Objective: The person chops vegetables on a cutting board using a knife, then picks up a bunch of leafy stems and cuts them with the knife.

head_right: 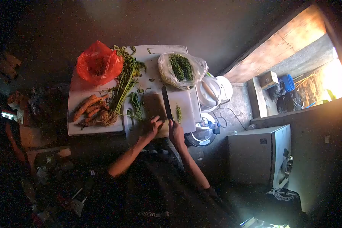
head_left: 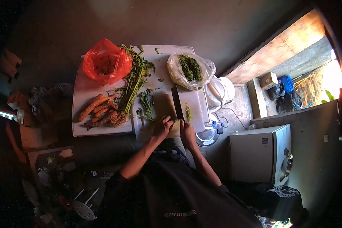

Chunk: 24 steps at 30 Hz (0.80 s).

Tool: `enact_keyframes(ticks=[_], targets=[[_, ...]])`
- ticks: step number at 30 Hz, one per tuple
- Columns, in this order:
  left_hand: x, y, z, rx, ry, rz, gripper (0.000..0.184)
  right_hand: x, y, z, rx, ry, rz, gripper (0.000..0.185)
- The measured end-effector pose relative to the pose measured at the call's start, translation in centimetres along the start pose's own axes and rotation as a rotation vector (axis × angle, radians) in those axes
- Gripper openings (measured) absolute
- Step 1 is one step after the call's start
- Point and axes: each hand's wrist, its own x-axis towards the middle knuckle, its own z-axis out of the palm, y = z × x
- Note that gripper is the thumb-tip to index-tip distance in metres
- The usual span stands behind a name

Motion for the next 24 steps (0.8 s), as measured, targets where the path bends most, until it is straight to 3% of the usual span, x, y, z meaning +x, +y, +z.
enact_keyframes(ticks=[1, 5, 8, 11, 14, 16, 24], targets=[[0.0, -0.2, 0.2, -0.006, 0.085, 0.041, 0.012, 0.4, 0.0, 0.0, -0.012, -0.023, 0.000, 0.044], [0.1, -0.3, 0.0, 0.012, 0.078, 0.059, 0.014, 1.2, 0.0, -0.5, -0.004, -0.058, 0.012, 0.044], [0.2, -0.5, 0.1, -0.078, -0.063, -0.084, 0.016, 0.0, -1.0, -1.9, -0.015, -0.071, -0.002, 0.045], [0.0, 0.0, -0.1, -0.055, 0.115, 0.022, 0.014, -0.4, 0.5, -0.7, -0.022, -0.035, 0.011, 0.050], [0.2, -0.1, -0.2, -0.112, 0.004, -0.065, 0.013, -0.9, -0.4, -0.1, -0.026, -0.003, 0.013, 0.050], [0.1, 0.0, -0.1, -0.043, 0.075, 0.017, 0.011, -0.5, -0.2, 0.2, 0.025, 0.019, 0.008, 0.049], [-0.7, -0.6, 1.1, 0.060, 0.054, -0.021, 0.011, -0.1, 0.0, -1.2, -0.046, -0.059, 0.003, 0.051]])
